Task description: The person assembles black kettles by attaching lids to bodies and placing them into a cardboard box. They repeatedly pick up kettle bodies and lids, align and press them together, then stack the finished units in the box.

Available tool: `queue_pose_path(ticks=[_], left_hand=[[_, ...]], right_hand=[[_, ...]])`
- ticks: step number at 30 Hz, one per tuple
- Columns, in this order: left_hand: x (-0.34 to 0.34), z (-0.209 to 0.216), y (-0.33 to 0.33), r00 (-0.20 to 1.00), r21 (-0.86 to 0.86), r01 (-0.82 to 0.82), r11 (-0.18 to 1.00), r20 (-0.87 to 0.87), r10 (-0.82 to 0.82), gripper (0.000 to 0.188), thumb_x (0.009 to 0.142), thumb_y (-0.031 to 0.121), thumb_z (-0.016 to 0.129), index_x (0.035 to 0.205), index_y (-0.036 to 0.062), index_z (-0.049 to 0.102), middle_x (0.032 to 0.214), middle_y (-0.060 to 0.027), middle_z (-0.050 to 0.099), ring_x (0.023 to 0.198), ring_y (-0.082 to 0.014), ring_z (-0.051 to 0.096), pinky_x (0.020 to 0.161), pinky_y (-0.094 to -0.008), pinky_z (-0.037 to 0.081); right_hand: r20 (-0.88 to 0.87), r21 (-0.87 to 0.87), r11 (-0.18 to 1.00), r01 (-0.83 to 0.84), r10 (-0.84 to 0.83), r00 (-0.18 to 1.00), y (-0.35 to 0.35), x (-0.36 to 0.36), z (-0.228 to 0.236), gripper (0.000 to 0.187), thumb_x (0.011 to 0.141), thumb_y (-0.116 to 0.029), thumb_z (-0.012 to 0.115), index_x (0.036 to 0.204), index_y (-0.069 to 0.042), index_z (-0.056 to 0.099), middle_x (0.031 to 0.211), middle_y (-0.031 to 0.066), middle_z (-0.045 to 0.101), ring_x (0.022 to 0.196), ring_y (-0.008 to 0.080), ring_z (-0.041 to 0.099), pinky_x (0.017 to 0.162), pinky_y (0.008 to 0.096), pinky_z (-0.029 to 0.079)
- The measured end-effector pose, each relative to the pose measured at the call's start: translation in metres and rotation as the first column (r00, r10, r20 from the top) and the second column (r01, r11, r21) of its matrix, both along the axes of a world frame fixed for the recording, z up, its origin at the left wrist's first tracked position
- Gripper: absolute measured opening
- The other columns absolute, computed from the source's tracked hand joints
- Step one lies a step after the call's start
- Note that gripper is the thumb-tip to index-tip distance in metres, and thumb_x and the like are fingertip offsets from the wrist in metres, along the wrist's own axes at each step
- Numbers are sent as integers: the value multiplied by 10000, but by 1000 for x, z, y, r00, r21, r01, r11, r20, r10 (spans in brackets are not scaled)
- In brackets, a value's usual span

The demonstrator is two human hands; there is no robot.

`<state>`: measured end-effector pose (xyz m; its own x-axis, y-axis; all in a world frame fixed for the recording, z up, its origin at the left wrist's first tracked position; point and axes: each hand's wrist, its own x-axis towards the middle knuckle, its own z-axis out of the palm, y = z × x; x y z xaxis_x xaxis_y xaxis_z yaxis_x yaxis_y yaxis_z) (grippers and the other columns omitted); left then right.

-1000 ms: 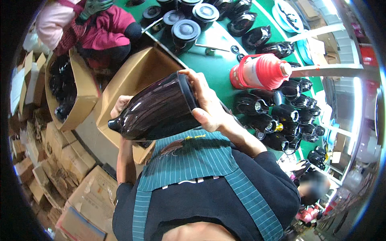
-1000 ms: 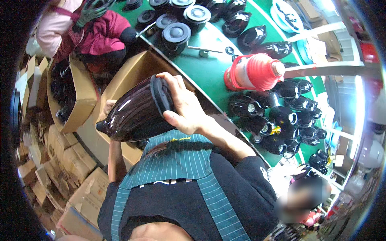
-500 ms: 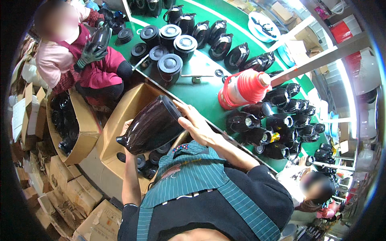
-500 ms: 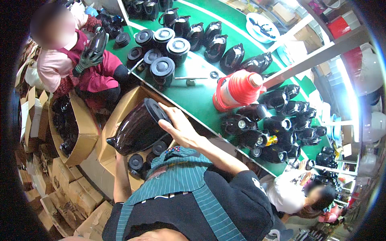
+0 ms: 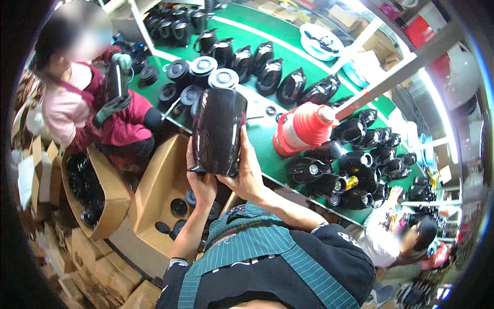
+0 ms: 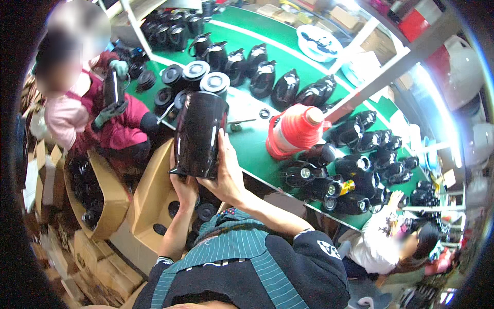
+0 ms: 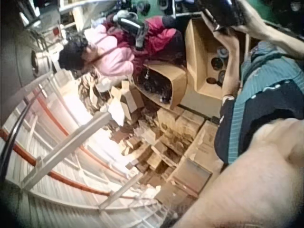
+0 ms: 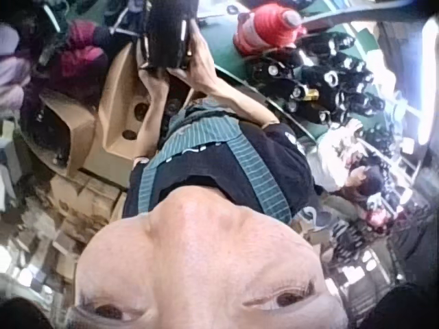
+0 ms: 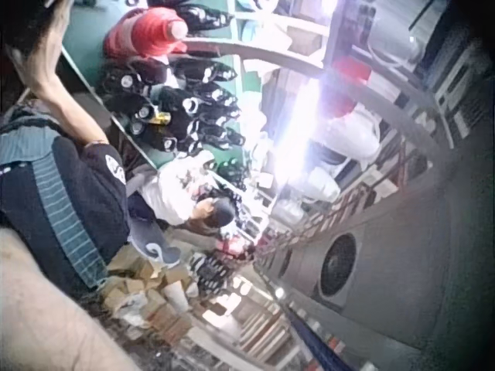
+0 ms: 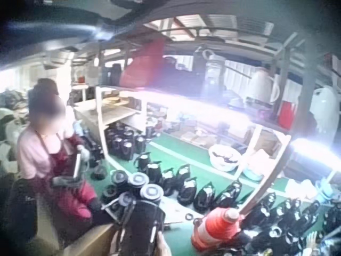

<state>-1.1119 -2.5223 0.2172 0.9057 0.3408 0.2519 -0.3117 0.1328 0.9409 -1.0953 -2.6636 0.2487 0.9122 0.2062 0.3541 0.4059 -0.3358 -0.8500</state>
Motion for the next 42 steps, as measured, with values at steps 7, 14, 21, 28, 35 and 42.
queue_pose_path(ticks=[7, 14, 21, 28, 35, 42], left_hand=[[97, 86, -36, 939, 587, 76, 806, 231, -256, 920, 926, 1, 747, 1694, 77, 246, 1705, -229, 326, 1519, -351, 431, 1143, -460, 498], [129, 38, -42, 924, 567, 274, 777, 70, -377, 607, 949, 105, 765, 1508, 6, 549, 1520, -214, 564, 1338, -311, 623, 1054, -417, 566], [37, -84, 32, 825, 278, 145, 950, -564, 39, 321, 1022, 95, 689, 1322, -17, 680, 1167, -165, 782, 1021, -218, 778, 907, -337, 612], [-20, -117, 58, 648, 270, -96, 958, -714, 266, 272, 1043, 84, 642, 1277, -47, 689, 1152, -166, 784, 955, -205, 789, 881, -313, 615], [8, -118, 29, 574, 222, -37, 974, -793, 202, 283, 1050, 97, 639, 1298, -34, 679, 1154, -179, 783, 979, -212, 787, 890, -332, 615], [141, -68, 24, 843, 698, -126, 705, -299, 447, 309, 969, 53, 711, 1273, -1, 693, 1191, -187, 754, 1100, -346, 739, 990, -413, 571]], right_hand=[[-352, 502, 816, 285, -109, 930, -33, 138, 25, 344, 1071, -156, 524, 1360, 29, 540, 1098, 209, 701, 978, 279, 707, 810, 425, 601], [-479, 508, 664, 549, -312, 821, -149, 362, 24, 405, 1125, -371, 520, 1351, -41, 456, 917, 215, 745, 648, 308, 766, 473, 440, 641], [-784, 282, 605, 744, -301, 542, -275, 533, -50, 484, 1088, -364, 543, 1516, -183, 407, 1387, 155, 583, 920, 494, 741, 834, 626, 629], [-528, -245, 591, 769, -746, 405, -341, 608, -185, 702, 843, -328, 913, 1273, 146, 623, 1086, 167, 703, 677, 316, 673, 537, 462, 649], [94, -933, 186, 308, -700, 708, -261, 609, -146, 495, 926, -539, 713, 1109, -86, 790, 1158, 161, 783, 1094, 345, 763, 916, 486, 600], [428, -810, 333, 483, -228, 875, -150, 632, -82, 340, 910, -380, 654, 953, -55, 746, 912, 185, 761, 836, 396, 753, 782, 529, 598]])
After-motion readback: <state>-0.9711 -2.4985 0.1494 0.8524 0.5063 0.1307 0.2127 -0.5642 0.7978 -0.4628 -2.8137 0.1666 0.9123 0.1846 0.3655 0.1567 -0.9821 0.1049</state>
